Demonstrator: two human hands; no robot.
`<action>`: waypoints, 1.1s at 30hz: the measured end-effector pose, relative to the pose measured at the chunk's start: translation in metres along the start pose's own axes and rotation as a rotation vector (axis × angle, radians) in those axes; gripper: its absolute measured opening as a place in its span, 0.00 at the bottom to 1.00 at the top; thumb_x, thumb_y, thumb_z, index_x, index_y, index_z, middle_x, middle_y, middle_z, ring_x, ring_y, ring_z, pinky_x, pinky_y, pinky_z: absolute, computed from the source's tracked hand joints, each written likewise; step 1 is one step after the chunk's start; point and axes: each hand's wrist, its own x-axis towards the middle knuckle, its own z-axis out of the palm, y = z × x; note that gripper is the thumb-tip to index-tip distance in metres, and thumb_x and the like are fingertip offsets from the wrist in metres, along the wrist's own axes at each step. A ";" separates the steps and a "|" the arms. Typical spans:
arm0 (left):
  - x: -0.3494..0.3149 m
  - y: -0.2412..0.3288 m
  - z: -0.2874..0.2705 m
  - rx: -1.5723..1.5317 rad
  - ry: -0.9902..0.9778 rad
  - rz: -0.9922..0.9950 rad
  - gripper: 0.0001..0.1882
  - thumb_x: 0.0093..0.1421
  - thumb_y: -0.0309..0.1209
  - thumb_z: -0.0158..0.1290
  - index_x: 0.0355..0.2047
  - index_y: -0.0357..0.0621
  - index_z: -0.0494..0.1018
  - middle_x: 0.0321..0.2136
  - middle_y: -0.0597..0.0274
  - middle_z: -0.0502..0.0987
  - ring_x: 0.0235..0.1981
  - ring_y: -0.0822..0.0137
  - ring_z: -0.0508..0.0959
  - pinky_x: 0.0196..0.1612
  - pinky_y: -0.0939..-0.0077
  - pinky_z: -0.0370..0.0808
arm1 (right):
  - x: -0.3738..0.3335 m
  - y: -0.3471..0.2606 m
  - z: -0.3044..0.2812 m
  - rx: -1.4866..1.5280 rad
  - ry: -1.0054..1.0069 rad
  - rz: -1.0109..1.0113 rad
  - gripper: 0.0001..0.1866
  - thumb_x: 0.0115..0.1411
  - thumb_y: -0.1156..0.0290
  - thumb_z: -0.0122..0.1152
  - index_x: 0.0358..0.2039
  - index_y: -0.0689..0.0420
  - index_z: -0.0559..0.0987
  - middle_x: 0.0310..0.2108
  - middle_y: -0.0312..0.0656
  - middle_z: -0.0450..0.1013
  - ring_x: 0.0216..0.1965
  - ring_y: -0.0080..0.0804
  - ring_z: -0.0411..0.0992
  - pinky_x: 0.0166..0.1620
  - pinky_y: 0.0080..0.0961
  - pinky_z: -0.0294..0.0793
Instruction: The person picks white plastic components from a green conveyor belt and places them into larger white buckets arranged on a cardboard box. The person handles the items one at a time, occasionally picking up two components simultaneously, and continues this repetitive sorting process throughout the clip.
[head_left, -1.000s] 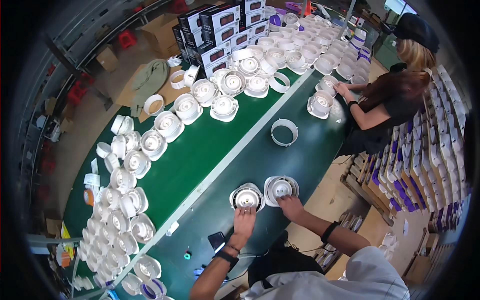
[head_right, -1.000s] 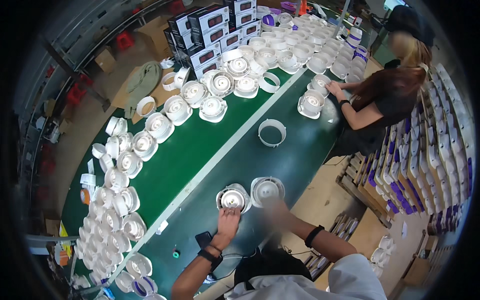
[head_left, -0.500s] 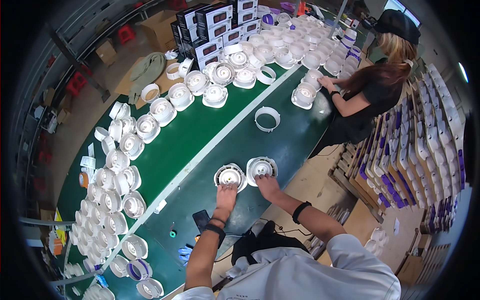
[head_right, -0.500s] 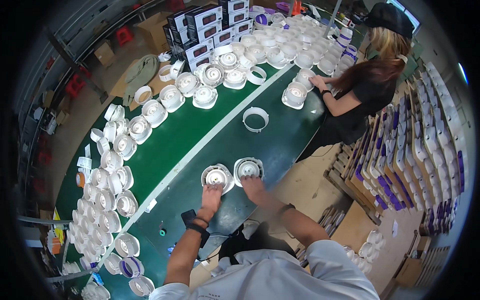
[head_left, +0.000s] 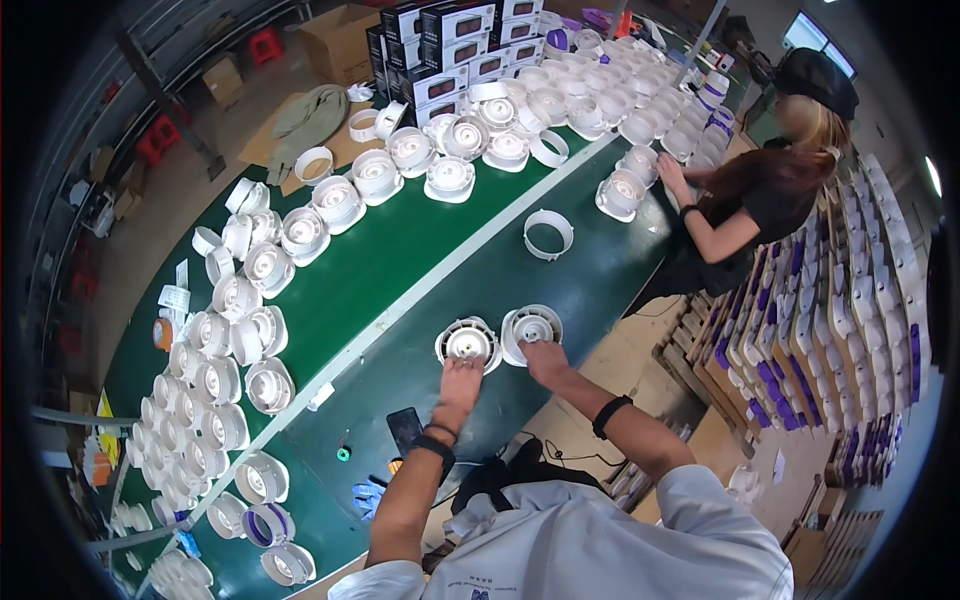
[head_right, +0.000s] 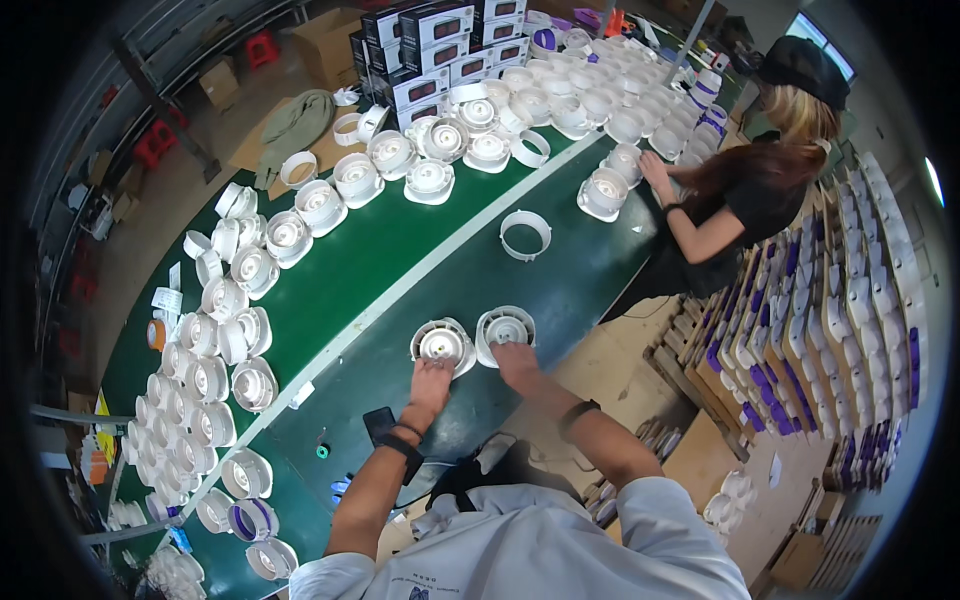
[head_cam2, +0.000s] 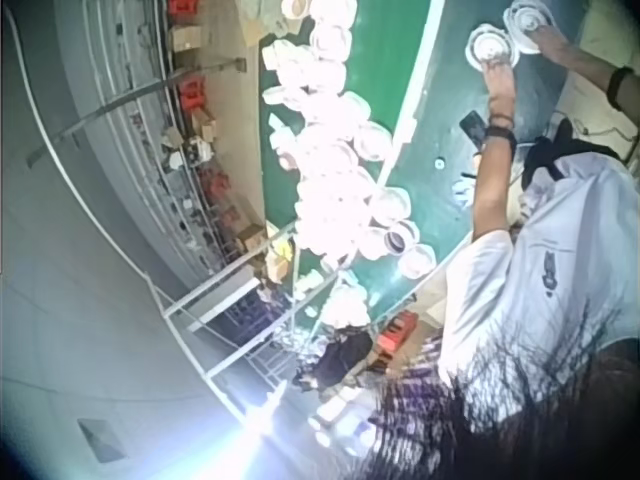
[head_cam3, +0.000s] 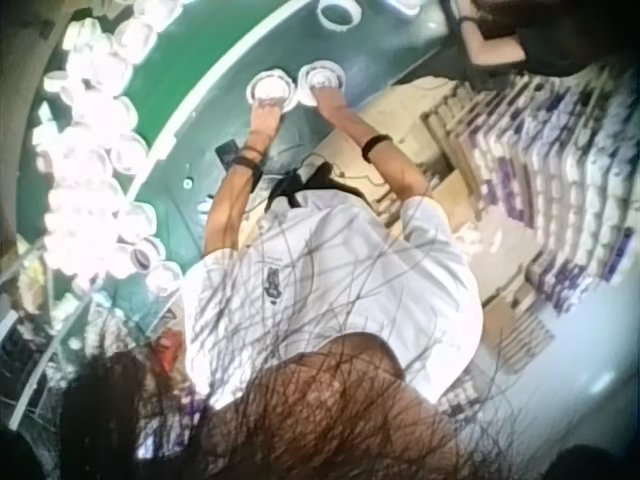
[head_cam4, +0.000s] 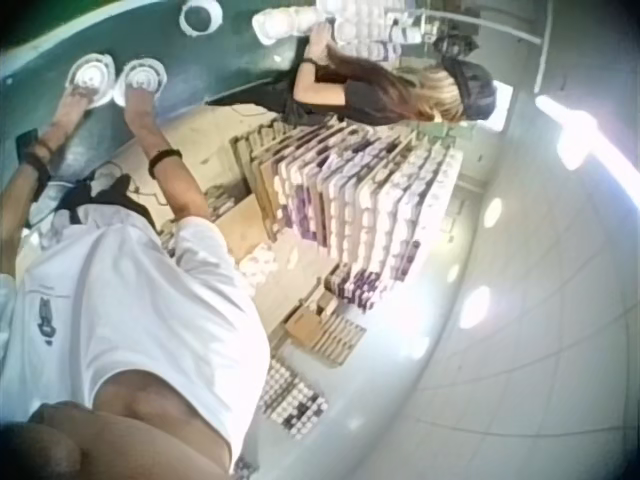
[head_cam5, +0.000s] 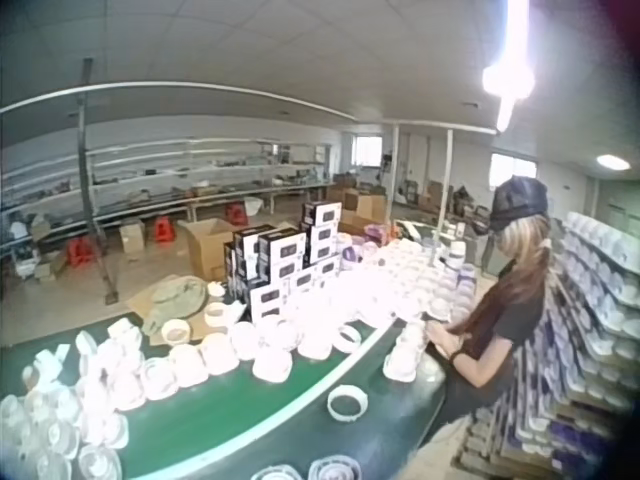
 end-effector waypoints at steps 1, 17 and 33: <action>0.001 0.002 -0.002 0.005 -0.008 -0.003 0.15 0.51 0.24 0.51 0.41 0.45 0.71 0.37 0.60 0.77 0.43 0.64 0.77 0.49 0.68 0.63 | 0.000 0.003 0.001 0.001 -0.010 -0.007 0.15 0.50 0.77 0.57 0.41 0.58 0.74 0.31 0.51 0.77 0.37 0.48 0.77 0.40 0.42 0.77; -0.002 0.003 -0.006 0.015 -0.008 -0.026 0.21 0.44 0.26 0.59 0.41 0.46 0.70 0.37 0.61 0.77 0.43 0.64 0.76 0.51 0.68 0.62 | -0.002 -0.007 -0.017 0.044 -0.036 0.018 0.18 0.54 0.70 0.60 0.45 0.57 0.69 0.33 0.52 0.76 0.37 0.51 0.76 0.39 0.45 0.77; 0.003 0.004 -0.002 0.010 -0.077 -0.054 0.28 0.41 0.28 0.63 0.46 0.45 0.69 0.43 0.59 0.76 0.47 0.64 0.75 0.53 0.69 0.61 | 0.005 -0.008 -0.011 0.114 0.042 0.053 0.19 0.53 0.68 0.63 0.43 0.62 0.71 0.32 0.54 0.76 0.36 0.51 0.76 0.38 0.44 0.77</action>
